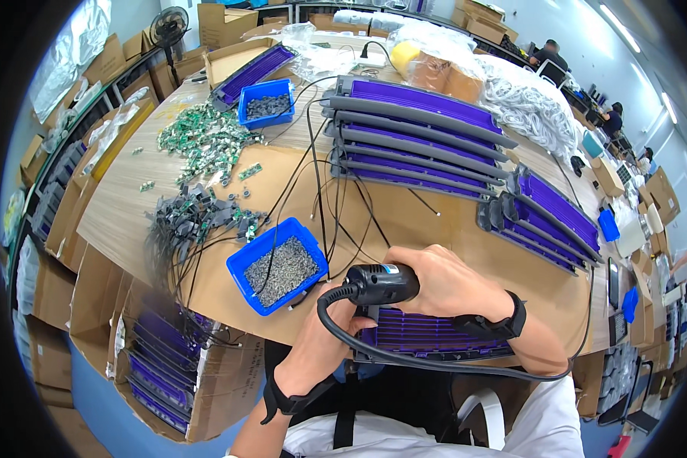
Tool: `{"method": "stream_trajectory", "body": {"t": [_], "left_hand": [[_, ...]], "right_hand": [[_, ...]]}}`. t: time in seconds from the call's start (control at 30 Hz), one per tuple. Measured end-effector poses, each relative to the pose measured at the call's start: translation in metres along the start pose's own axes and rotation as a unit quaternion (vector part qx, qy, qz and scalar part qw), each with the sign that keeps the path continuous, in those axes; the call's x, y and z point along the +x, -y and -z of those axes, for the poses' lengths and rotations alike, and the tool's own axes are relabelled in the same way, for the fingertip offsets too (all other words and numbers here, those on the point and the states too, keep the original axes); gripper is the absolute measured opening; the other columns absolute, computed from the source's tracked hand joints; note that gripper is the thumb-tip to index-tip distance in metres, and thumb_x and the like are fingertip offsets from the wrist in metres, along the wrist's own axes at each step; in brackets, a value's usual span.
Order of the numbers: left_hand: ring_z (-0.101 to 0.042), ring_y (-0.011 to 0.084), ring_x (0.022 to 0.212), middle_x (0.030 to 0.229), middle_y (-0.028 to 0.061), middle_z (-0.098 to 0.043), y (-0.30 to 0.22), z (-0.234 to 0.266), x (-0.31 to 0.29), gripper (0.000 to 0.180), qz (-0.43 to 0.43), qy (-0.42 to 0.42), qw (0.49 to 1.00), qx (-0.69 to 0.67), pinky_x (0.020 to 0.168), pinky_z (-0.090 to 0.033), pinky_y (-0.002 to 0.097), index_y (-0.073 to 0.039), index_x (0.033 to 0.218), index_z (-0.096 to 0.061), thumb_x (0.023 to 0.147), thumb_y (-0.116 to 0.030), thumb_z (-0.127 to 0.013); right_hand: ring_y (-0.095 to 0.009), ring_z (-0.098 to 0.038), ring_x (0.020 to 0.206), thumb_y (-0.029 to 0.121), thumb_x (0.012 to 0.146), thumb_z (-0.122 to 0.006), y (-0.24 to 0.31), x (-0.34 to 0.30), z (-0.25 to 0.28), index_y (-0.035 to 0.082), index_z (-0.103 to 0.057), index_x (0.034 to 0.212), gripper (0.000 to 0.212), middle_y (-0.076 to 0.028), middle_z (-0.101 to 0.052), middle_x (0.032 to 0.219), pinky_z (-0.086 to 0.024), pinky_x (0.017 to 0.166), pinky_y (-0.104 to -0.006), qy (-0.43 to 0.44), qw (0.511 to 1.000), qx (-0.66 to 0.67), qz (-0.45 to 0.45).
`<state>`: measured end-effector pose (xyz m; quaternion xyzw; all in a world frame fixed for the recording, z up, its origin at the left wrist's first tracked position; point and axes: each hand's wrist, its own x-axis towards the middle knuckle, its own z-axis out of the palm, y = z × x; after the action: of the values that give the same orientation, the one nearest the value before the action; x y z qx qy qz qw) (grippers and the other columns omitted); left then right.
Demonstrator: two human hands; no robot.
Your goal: The person uses a handheld electric screwdriver to fasten screws into purple rectangular electronic components on a workbench. They repeatedly pick up components, align them, and drive screws into specific points before placing the finished units into a stack.
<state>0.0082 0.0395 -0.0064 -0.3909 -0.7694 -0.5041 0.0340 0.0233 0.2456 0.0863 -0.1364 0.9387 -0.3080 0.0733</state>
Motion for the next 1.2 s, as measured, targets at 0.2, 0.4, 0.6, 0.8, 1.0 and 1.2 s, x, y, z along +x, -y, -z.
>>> {"method": "stream_trajectory", "body": {"t": [0.2,0.4,0.6,0.8,1.0,1.2], "left_hand": [[-0.065,0.0342,0.085,0.093,0.0153,-0.068,-0.006,0.013,0.001,0.042,0.022,0.036,0.999,-0.006,0.074,-0.051,0.0368,0.0,0.111,-0.064,0.072,-0.003,-0.079],[-0.062,0.0356,0.085,0.092,0.0149,-0.067,-0.003,0.004,-0.007,0.032,0.065,-0.015,0.996,-0.055,0.074,-0.05,0.0406,-0.002,0.1,-0.066,0.07,-0.001,-0.077],[-0.062,0.036,0.085,0.089,0.0148,-0.066,-0.011,0.009,-0.006,0.036,0.042,-0.054,0.997,-0.025,0.072,-0.049,0.0422,-0.004,0.107,-0.065,0.072,0.001,-0.075],[-0.066,0.031,0.08,0.096,0.0149,-0.068,-0.003,0.017,-0.011,0.04,0.067,-0.031,0.996,-0.042,0.071,-0.052,0.0361,0.0,0.108,-0.067,0.07,0.0,-0.081],[-0.067,0.021,0.079,0.093,0.0114,-0.068,-0.002,0.027,-0.008,0.038,0.088,0.019,0.996,-0.024,0.068,-0.054,0.031,0.001,0.105,-0.068,0.072,-0.006,-0.084],[-0.065,0.0162,0.073,0.085,0.0093,-0.066,-0.002,0.028,-0.009,0.036,0.098,0.01,0.995,-0.035,0.062,-0.051,0.0274,0.001,0.104,-0.069,0.072,-0.006,-0.084]], "right_hand": [[-0.044,-0.063,0.083,0.013,0.071,-0.079,0.004,0.002,-0.001,0.0,-0.058,0.101,0.039,-0.023,-0.067,0.085,-0.049,0.073,-0.0482,0.033,0.999,-0.019,-0.025],[-0.044,-0.063,0.085,0.015,0.069,-0.08,0.004,0.001,-0.002,0.0,-0.06,0.101,0.04,-0.023,-0.068,0.088,-0.049,0.074,-0.0482,0.024,1.0,0.008,-0.018],[-0.044,-0.064,0.085,0.014,0.069,-0.078,0.004,0.004,-0.011,-0.001,-0.062,0.1,0.038,-0.024,-0.068,0.087,-0.049,0.074,-0.0475,-0.004,1.0,0.022,-0.018],[-0.044,-0.064,0.084,0.011,0.068,-0.076,0.009,0.012,-0.015,-0.002,-0.062,0.103,0.039,-0.024,-0.068,0.086,-0.05,0.073,-0.0468,0.011,0.999,0.022,-0.028],[-0.043,-0.065,0.085,0.008,0.065,-0.072,0.01,0.021,-0.012,-0.003,-0.062,0.108,0.046,-0.025,-0.068,0.087,-0.051,0.074,-0.045,0.067,0.997,0.033,-0.03],[-0.042,-0.065,0.083,0.011,0.064,-0.072,0.012,0.023,-0.012,-0.003,-0.063,0.108,0.047,-0.024,-0.068,0.086,-0.051,0.074,-0.0441,0.081,0.995,0.039,-0.038]]}}
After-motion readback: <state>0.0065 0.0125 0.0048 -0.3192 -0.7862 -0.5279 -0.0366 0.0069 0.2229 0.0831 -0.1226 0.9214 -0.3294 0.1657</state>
